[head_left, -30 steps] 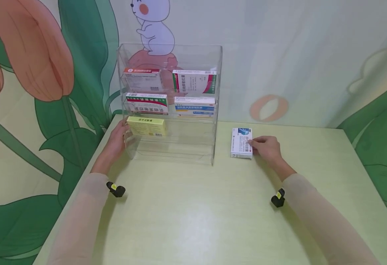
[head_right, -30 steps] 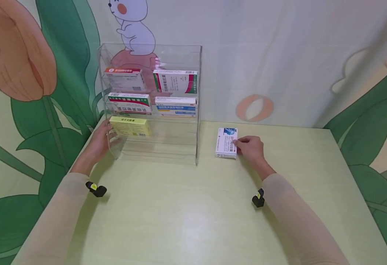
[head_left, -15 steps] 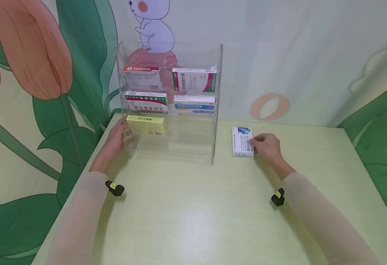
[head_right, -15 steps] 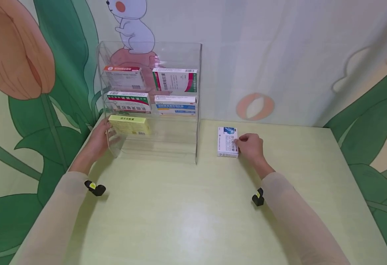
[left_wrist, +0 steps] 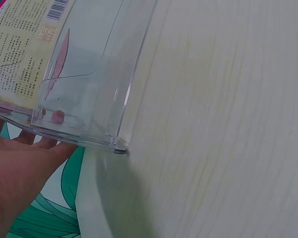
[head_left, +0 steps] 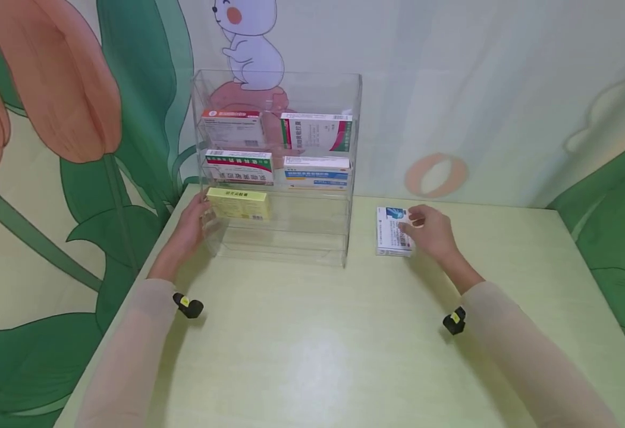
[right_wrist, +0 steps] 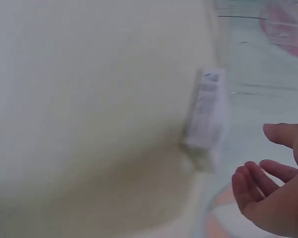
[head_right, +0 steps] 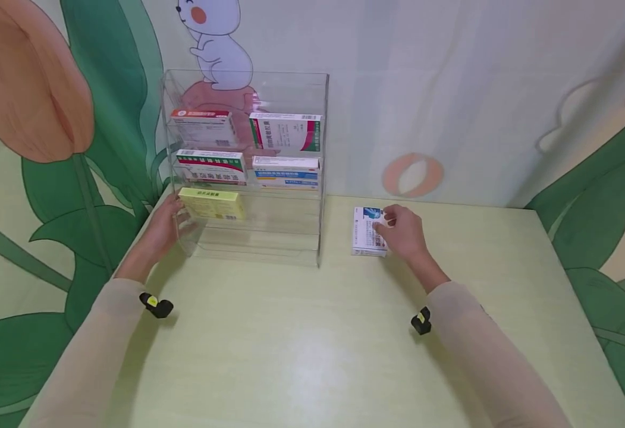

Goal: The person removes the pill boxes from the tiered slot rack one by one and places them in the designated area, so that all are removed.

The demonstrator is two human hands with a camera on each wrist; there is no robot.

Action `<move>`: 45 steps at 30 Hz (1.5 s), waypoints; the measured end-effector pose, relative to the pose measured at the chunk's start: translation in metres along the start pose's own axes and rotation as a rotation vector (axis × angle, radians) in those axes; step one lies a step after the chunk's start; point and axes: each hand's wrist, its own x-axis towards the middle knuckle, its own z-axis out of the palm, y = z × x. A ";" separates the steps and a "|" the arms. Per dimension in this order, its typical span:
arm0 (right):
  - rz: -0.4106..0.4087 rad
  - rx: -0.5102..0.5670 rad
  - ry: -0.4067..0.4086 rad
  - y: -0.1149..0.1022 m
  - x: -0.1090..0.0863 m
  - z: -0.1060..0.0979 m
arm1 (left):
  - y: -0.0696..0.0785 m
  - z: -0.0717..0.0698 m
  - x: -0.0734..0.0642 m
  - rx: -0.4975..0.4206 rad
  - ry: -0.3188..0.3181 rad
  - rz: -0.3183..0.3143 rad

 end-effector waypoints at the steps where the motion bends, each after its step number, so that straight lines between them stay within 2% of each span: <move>1: -0.045 0.015 0.047 -0.008 0.000 -0.002 | -0.002 0.000 0.001 0.009 0.001 -0.001; 5: -0.243 0.124 0.234 -0.060 -0.001 -0.008 | -0.007 -0.004 0.002 0.014 0.019 0.003; 8: -0.426 0.172 0.334 -0.105 -0.006 -0.007 | -0.009 -0.007 0.004 -0.010 0.026 0.022; 11: -0.597 0.173 0.364 -0.142 -0.013 0.000 | -0.011 -0.007 0.009 -0.029 0.005 0.034; 14: -0.701 0.158 0.325 -0.170 -0.016 0.015 | -0.013 -0.006 0.013 -0.029 -0.007 0.034; 21: -0.757 0.089 0.119 -0.217 -0.015 0.066 | -0.017 -0.009 0.014 -0.051 -0.006 0.038; 25: -0.767 0.026 -0.008 -0.231 -0.010 0.093 | -0.017 -0.009 0.014 -0.050 -0.007 0.043; 30: -0.729 -0.070 -0.148 -0.241 0.001 0.119 | -0.018 -0.009 0.015 -0.064 -0.004 0.051; 36: -0.699 -0.194 -0.246 -0.250 0.013 0.142 | -0.020 -0.010 0.012 -0.043 -0.006 0.053; 41: -0.748 -0.300 -0.317 -0.252 0.017 0.149 | -0.020 -0.010 0.012 -0.003 -0.005 0.055; 45: -0.778 -0.349 -0.331 -0.249 0.018 0.154 | -0.018 -0.009 0.012 0.014 0.002 0.057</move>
